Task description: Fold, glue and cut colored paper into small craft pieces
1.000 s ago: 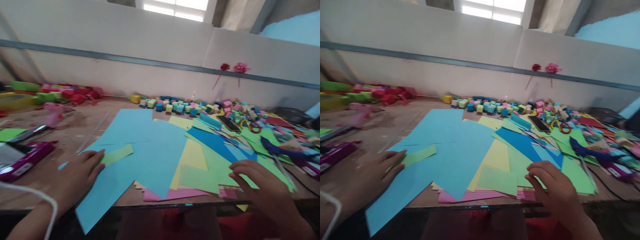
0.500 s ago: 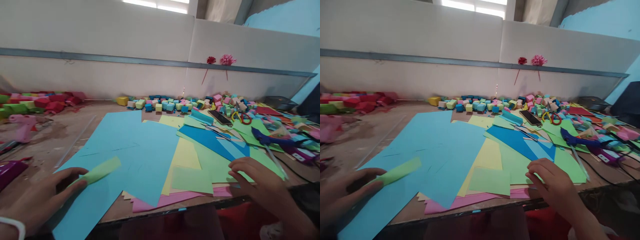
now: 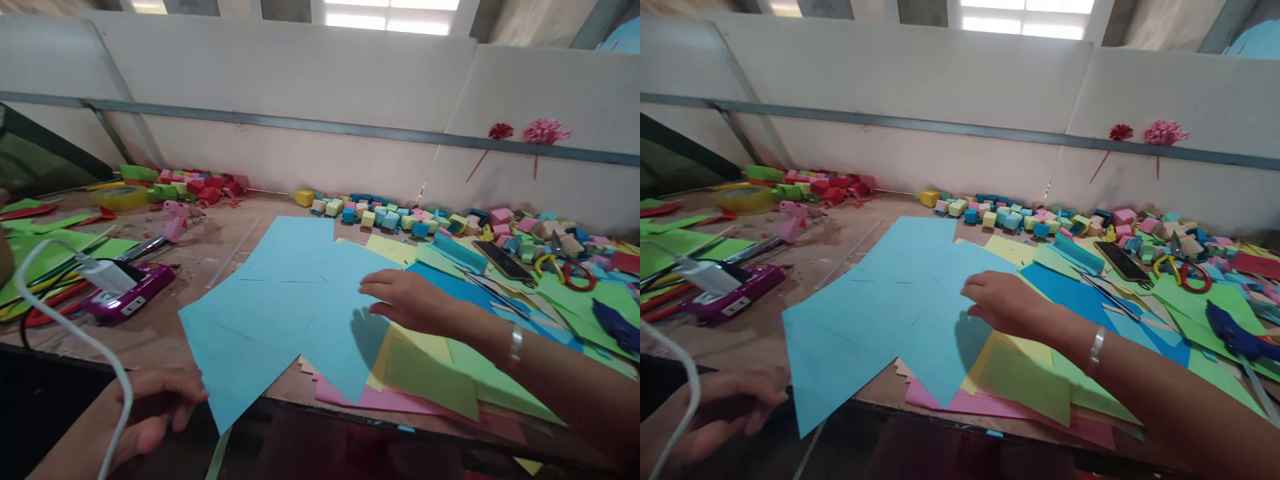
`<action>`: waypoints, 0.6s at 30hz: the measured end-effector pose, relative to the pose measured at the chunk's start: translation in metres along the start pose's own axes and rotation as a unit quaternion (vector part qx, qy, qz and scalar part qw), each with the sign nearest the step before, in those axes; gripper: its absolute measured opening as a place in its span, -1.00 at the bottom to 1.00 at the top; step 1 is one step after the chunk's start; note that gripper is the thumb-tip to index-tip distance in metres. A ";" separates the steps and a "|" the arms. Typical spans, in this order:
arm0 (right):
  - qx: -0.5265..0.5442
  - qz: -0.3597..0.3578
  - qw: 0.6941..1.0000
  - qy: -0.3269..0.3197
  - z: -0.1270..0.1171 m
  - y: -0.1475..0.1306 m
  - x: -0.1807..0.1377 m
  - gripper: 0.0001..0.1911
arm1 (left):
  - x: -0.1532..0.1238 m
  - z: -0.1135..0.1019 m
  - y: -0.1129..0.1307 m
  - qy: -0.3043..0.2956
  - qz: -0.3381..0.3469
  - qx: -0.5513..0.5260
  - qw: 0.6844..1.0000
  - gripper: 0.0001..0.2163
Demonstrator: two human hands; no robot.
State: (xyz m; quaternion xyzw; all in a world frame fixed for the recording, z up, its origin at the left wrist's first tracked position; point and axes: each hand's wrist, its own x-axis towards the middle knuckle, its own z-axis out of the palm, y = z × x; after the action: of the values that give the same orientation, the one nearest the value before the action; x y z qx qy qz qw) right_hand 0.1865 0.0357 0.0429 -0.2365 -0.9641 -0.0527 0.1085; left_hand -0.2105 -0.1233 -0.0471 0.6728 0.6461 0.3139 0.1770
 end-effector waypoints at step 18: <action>-0.159 0.007 0.963 -0.218 0.055 -0.008 0.112 -0.78 | 0.020 0.047 0.044 0.064 0.290 0.325 0.898 -0.52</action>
State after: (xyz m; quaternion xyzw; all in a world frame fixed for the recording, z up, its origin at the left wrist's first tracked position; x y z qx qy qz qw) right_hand 0.0760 0.0871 0.0158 -0.2630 -0.9420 -0.1517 -0.1432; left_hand -0.1471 -0.1006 -0.0503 0.8288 0.4987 0.1663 -0.1917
